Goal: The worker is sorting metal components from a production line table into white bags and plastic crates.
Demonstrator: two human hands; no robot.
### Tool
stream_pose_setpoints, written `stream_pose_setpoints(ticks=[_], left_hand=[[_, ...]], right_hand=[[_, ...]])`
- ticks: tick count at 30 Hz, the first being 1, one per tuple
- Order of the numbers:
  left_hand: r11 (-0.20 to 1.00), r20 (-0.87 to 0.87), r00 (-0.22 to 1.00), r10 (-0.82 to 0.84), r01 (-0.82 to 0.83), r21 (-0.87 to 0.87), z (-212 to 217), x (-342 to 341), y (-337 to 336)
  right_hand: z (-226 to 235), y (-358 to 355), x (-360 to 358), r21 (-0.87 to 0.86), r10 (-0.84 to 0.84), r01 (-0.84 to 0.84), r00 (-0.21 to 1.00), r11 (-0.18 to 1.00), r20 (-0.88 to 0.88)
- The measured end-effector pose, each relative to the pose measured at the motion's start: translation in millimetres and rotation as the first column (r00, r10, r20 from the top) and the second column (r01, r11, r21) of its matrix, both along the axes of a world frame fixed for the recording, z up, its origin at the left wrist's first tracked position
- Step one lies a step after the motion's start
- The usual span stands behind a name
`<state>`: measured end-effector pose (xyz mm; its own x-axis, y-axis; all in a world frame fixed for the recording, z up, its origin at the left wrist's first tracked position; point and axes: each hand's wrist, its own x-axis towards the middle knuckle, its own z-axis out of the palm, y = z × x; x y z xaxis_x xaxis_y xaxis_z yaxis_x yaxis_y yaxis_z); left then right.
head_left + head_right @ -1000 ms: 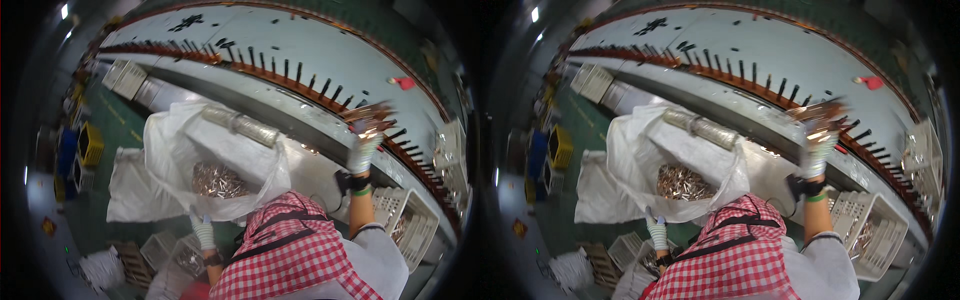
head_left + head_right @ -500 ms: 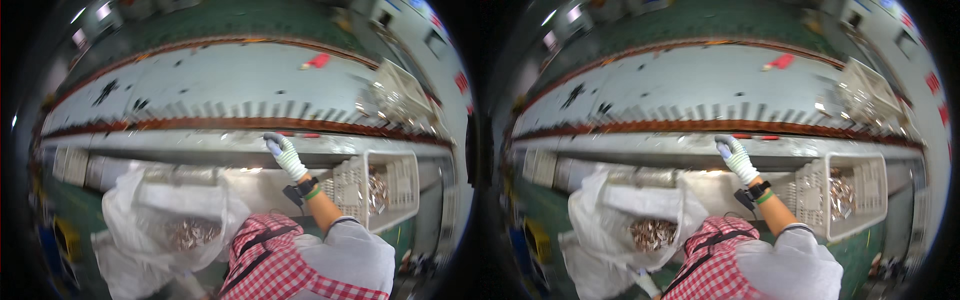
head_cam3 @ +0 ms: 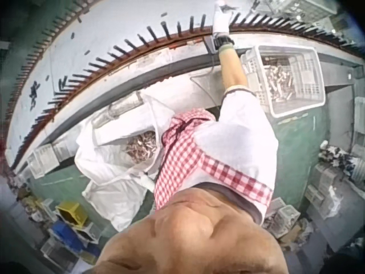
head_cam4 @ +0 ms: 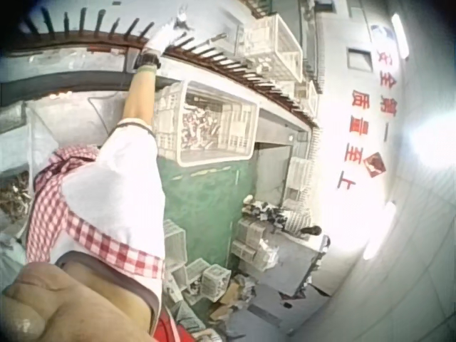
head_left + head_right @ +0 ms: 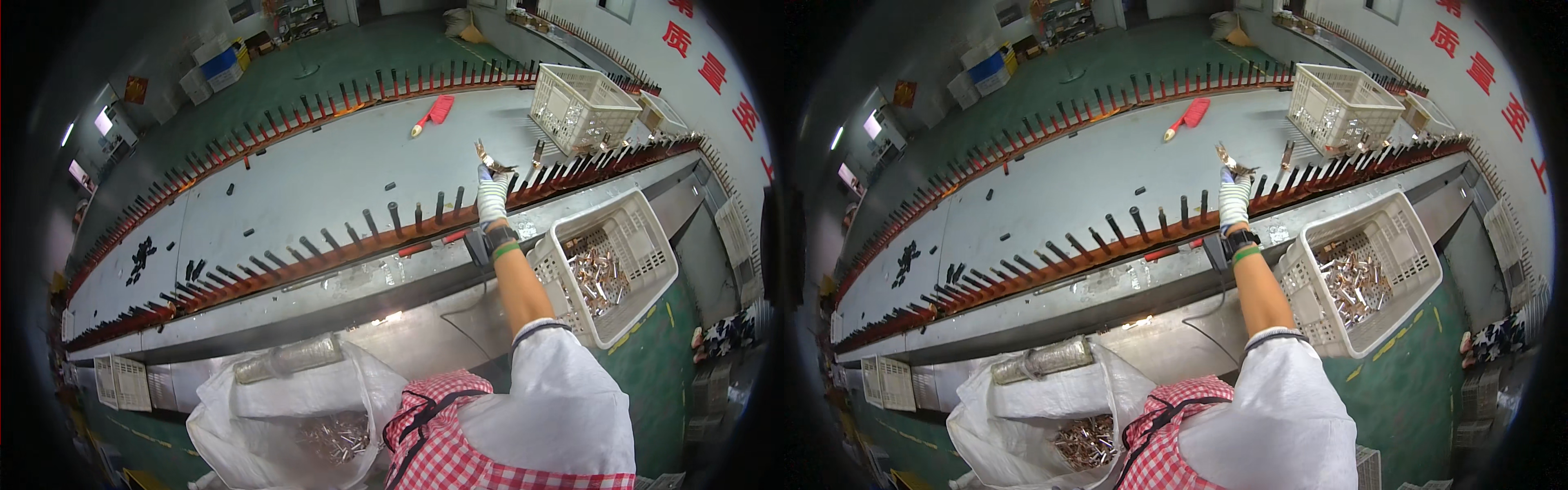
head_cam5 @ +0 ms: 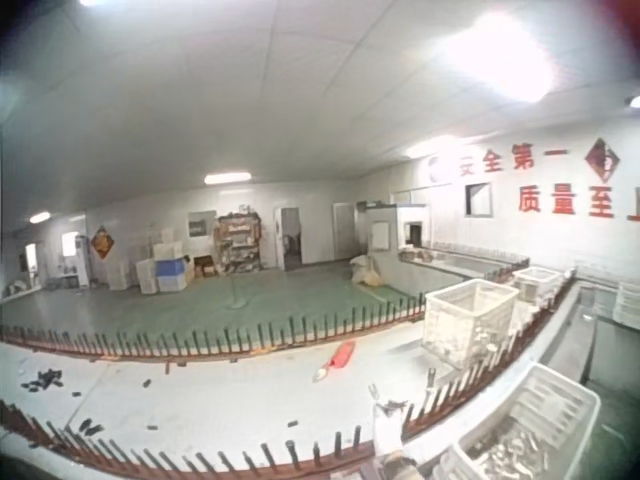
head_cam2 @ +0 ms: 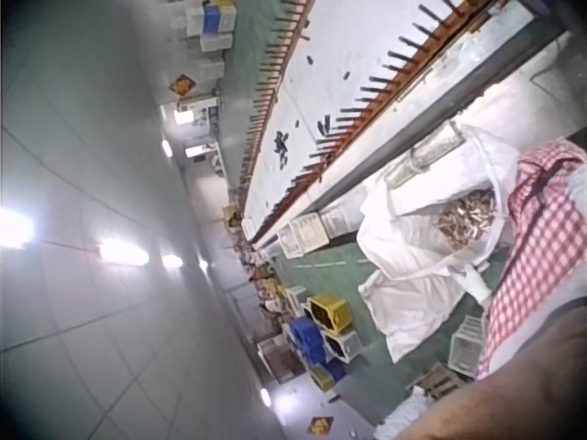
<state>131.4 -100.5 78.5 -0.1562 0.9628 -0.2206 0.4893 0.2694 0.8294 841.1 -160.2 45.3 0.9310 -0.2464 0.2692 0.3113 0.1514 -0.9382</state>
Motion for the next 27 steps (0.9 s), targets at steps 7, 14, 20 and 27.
stream_pose_setpoints(ticks=[7, 14, 20, 27], left_hand=[[0.993, -0.163, 0.981, -0.102, 0.109, 0.036, -16, -13, 6], [0.994, 0.029, 0.995, -0.093, 0.095, -0.061, -42, -27, 17], [0.984, 0.11, 0.984, 0.138, -0.123, -0.132, -49, -51, 2], [0.966, -0.323, 0.944, 0.072, 0.015, 0.259, -35, -37, 7]], right_hand=[[6, -51, -2, 0.05, -0.412, 0.409, 0.906, 0.911, 0.103], [20, -47, 34, 0.527, 0.058, -0.077, 0.997, 0.846, 0.051], [-66, 10, 114, 0.288, -0.001, -0.103, 0.941, 0.952, 0.339], [-310, -39, 182, 0.195, 0.863, -0.906, 0.419, 0.376, 0.282]])
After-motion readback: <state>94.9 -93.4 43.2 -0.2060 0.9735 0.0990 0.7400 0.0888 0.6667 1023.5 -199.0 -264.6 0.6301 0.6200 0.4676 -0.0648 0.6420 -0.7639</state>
